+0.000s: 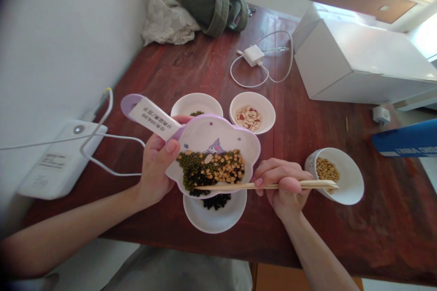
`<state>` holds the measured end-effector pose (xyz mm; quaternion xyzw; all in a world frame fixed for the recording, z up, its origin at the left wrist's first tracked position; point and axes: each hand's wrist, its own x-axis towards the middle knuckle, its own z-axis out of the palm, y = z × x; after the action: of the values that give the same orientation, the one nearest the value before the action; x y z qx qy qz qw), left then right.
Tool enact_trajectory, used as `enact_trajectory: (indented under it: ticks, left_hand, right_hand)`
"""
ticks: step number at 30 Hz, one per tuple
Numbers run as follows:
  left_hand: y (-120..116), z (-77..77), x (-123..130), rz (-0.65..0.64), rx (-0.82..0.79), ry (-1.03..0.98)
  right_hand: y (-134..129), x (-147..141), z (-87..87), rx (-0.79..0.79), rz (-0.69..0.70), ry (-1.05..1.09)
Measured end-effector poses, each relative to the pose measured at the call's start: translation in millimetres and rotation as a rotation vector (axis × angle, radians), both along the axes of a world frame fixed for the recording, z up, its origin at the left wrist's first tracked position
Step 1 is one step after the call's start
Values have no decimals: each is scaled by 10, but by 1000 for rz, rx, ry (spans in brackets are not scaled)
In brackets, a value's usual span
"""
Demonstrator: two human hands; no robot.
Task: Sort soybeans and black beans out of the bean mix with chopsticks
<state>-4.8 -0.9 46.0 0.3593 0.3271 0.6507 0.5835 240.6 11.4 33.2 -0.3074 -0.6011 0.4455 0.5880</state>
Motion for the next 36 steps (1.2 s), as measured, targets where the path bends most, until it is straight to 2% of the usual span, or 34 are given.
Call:
enact_trajectory:
  ticks: [10,15,20,30,36]
  left_hand:
    - [-7,8,-1,32,5,17]
    - [10,-19,-10,18,90,-19]
    - [17,-12,-8,47,44,8]
    - [5,-62,-6,-30,-13,28]
    - [-3,-66,8,-32,-55,36]
  right_hand:
    - [26,-7,-7,-18,12,23]
    - [32,-5,-29,-38,33,61]
    - [43,3,-28,-107,-23,120]
    - [31,24,0,-10,-41,8]
    - [92,117,91,106,-65,125]
